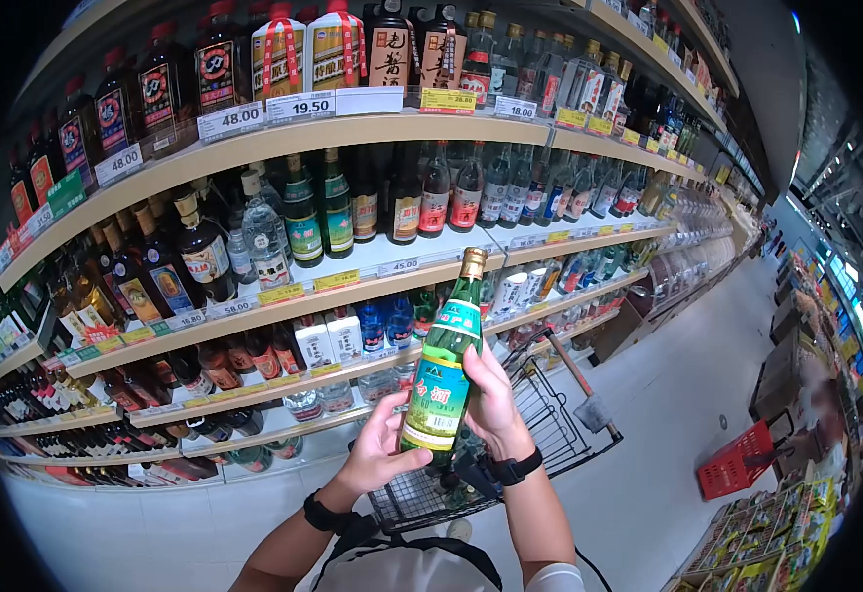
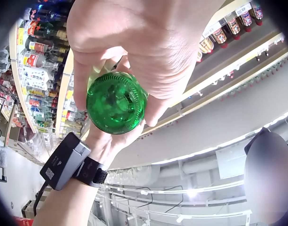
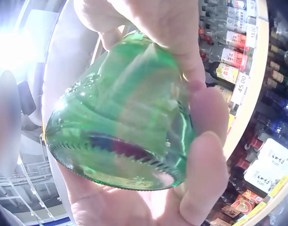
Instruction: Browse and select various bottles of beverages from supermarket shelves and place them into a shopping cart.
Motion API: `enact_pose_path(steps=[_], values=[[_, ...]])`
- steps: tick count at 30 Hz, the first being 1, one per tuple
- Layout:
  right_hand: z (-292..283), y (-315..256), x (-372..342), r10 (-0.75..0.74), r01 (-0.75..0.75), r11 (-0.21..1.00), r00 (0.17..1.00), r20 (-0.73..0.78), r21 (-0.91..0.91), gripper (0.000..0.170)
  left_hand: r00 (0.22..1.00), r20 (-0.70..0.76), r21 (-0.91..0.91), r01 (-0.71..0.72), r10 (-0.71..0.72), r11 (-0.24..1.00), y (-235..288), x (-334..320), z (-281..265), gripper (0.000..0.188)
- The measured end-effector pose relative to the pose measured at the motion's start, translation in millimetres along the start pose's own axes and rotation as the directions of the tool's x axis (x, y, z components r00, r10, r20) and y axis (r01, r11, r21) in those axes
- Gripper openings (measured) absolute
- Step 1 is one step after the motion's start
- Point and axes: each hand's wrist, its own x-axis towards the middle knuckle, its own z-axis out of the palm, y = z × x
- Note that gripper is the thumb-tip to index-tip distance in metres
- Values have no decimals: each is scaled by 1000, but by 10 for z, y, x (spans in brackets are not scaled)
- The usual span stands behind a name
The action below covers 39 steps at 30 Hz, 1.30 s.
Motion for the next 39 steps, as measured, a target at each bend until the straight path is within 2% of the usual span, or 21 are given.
enact_pose_path(steps=[3,6,10,11,14,15,18,21,25,39], values=[[-3,65,-42,14,-15,999,999,41,28,47,1000,1,-40,20,-20,999,16,-60,-73,79],[26,136,-109,38,-43,997,996,84,62,47,1000,20,-3,-2,2,1000,-24,-117,-191,73],[122,261,-152,2,-9,997,996,85,79,53,999,41,5,-26,26,1000,1,-187,-246,69],[92,318,-132,34,-42,989,998,54,145,57,999,17,33,-49,48,998,5,-202,-228,68],[92,344,-83,-45,39,996,996,75,76,62,981,-1,157,-190,193,969,30,-219,-203,71],[104,315,-63,-37,30,996,995,90,83,68,982,0,183,-186,189,966,56,-223,-198,73],[250,215,-52,-34,30,999,996,85,44,68,980,5,259,-195,201,946,129,-249,-202,76],[251,237,-18,-13,3,996,994,105,90,62,965,-4,325,-246,261,913,148,-259,-142,77],[245,266,10,16,-31,993,991,130,116,60,973,-39,384,-196,228,902,87,-303,-137,76],[228,334,119,58,-71,992,991,122,101,52,963,-48,277,-242,265,930,117,-226,-258,69]])
